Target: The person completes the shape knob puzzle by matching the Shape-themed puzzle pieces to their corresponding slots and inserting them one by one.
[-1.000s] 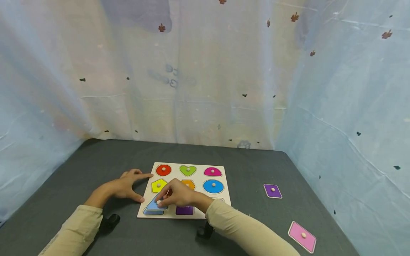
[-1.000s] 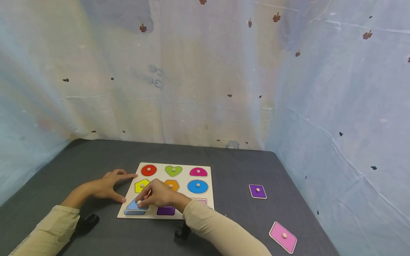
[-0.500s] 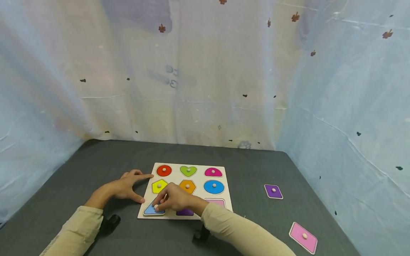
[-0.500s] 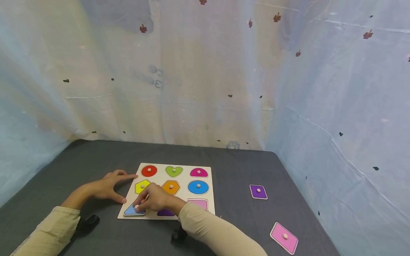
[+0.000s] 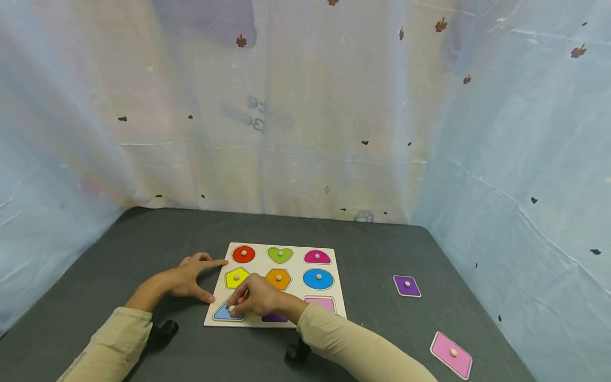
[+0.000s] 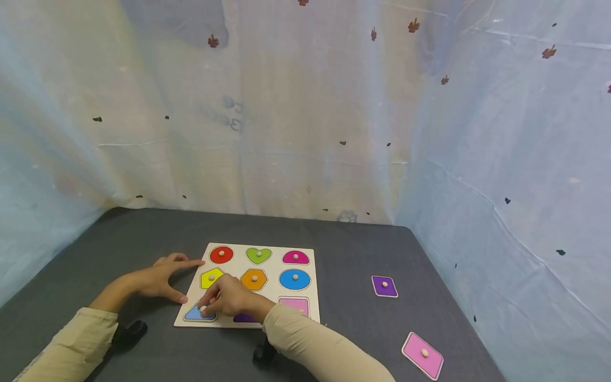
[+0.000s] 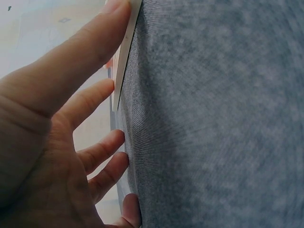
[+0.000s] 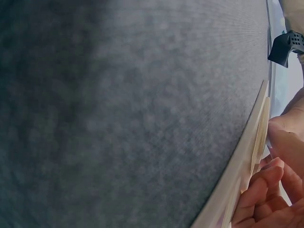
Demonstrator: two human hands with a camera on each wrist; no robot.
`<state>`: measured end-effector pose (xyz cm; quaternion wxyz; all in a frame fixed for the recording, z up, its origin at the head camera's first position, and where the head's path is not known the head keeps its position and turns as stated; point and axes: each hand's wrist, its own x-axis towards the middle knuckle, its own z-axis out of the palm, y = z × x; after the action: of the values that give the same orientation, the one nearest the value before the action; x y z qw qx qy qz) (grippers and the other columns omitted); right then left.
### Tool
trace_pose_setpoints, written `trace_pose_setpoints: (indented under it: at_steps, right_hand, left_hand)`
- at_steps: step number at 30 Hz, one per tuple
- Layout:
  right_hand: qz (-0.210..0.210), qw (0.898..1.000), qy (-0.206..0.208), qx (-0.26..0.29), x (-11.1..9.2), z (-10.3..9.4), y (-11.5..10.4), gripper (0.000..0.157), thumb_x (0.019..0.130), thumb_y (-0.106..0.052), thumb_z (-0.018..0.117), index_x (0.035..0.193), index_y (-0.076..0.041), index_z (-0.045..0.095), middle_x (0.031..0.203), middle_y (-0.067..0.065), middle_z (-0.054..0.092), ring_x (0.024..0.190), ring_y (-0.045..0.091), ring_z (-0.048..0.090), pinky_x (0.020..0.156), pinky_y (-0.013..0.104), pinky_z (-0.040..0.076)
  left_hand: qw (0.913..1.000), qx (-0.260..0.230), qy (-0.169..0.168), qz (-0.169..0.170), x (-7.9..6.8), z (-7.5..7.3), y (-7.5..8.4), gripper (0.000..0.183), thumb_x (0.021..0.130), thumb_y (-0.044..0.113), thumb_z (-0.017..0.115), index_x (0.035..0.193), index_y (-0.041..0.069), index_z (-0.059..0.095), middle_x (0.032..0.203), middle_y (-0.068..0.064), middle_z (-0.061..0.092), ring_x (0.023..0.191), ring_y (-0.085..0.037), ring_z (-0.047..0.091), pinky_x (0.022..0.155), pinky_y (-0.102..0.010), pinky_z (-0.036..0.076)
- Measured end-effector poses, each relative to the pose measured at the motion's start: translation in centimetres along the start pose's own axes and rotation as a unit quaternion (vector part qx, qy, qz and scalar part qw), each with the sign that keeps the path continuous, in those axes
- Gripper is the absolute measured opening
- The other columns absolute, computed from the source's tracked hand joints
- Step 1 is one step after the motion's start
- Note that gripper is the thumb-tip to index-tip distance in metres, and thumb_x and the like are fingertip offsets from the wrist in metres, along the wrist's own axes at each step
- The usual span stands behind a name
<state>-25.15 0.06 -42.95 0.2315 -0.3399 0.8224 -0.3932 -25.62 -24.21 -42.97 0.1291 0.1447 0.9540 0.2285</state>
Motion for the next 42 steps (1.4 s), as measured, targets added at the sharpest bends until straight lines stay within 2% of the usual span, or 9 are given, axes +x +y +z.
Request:
trace_pose_setpoints:
  at_steps: [32,38,42]
  right_hand:
    - [0.004,1.0,-0.006,-0.021,0.23,0.12,-0.13,0.016,0.087,-0.006,0.078,0.102,-0.002,0.08,0.065,-0.003,0.056,0.061,0.002,0.047,0.053,0.013,0.035]
    - [0.0,1.0,-0.003,-0.011,0.08,-0.05,-0.14,0.018,0.087,-0.012,0.08,0.103,-0.004,0.08,0.068,-0.006,0.055,0.063,0.001,0.047,0.054,0.014,0.036]
    - [-0.024,1.0,-0.005,0.017,-0.25,-0.39,0.02,0.021,0.088,-0.012,0.078,0.106,-0.002,0.078,0.073,-0.003,0.058,0.066,0.001,0.049,0.058,0.013,0.04]
  left_hand:
    - [1.0,0.002,-0.003,-0.002,0.03,-0.13,-0.2,0.097,0.07,0.046,0.09,0.153,0.02,0.045,0.144,-0.025,0.036,0.127,-0.05,0.036,0.098,-0.078,0.034]
    - [1.0,0.0,-0.001,0.005,0.01,-0.04,-0.36,0.097,0.071,0.045,0.09,0.153,0.02,0.045,0.144,-0.025,0.036,0.126,-0.05,0.036,0.097,-0.078,0.035]
    - [1.0,-0.001,-0.001,0.004,0.04,-0.09,-0.32,0.097,0.071,0.045,0.09,0.153,0.02,0.044,0.144,-0.025,0.036,0.125,-0.05,0.036,0.097,-0.079,0.035]
